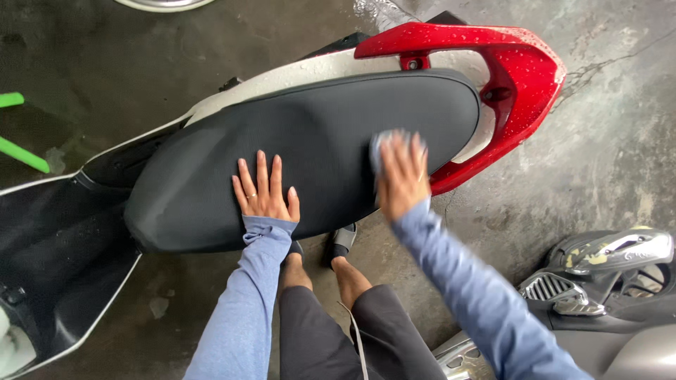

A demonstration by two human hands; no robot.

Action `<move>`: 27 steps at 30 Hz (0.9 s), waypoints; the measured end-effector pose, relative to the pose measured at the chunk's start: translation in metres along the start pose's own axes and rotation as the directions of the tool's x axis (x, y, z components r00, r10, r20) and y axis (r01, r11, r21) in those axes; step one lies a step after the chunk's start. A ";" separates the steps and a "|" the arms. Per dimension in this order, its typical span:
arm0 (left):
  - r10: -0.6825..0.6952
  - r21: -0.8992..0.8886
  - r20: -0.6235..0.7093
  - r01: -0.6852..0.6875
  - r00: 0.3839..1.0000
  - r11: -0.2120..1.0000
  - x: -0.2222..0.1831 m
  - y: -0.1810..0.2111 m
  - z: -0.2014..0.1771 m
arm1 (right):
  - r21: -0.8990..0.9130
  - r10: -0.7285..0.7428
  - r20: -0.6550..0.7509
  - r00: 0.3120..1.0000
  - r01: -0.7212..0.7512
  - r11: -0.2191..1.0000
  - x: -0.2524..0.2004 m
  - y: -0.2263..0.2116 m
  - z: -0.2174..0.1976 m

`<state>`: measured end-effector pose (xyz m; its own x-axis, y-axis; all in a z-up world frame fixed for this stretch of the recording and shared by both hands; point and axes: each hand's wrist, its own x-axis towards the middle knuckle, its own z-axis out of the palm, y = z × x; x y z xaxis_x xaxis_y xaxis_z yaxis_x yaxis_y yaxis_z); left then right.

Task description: The person wipes the black seat of a red and white motorcycle with a cloth. They use their right hand to scrub the surface while their left hand stabilizes the seat. The person moves the cloth back and forth across the entire seat surface.

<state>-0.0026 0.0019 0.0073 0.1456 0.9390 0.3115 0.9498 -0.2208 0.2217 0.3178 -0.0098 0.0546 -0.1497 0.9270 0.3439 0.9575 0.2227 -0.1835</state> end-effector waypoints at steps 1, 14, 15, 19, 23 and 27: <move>-0.016 0.012 -0.004 0.016 1.000 1.000 -0.001 0.003 0.000 | 0.007 -0.003 0.036 0.999 0.003 1.000 -0.018 -0.013 -0.004; 0.005 -0.033 -0.015 -0.005 1.000 0.999 -0.002 0.003 -0.005 | 0.053 -0.137 0.071 0.988 0.133 0.990 -0.025 0.055 -0.006; 0.004 -0.019 -0.032 -0.005 0.999 1.000 -0.002 0.002 -0.002 | 0.066 -0.020 -0.040 0.999 0.023 0.998 -0.010 0.080 -0.001; 0.007 -0.002 -0.057 -0.008 0.998 1.000 -0.002 0.001 0.001 | 0.031 0.117 -0.136 0.984 -0.114 0.993 0.000 0.094 0.001; 0.019 0.004 -0.034 -0.018 0.999 1.000 -0.001 -0.001 0.001 | 0.024 0.030 -0.069 0.997 -0.029 0.999 -0.014 0.075 -0.004; -0.003 -0.002 -0.037 0.003 0.999 1.000 -0.003 0.000 0.004 | 0.004 0.171 -0.109 0.979 -0.172 0.985 0.055 0.158 0.013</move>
<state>-0.0022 0.0003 0.0030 0.1324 0.9291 0.3453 0.9495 -0.2188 0.2247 0.4580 0.0804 0.0329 0.0442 0.9129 0.4059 0.9680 0.0613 -0.2433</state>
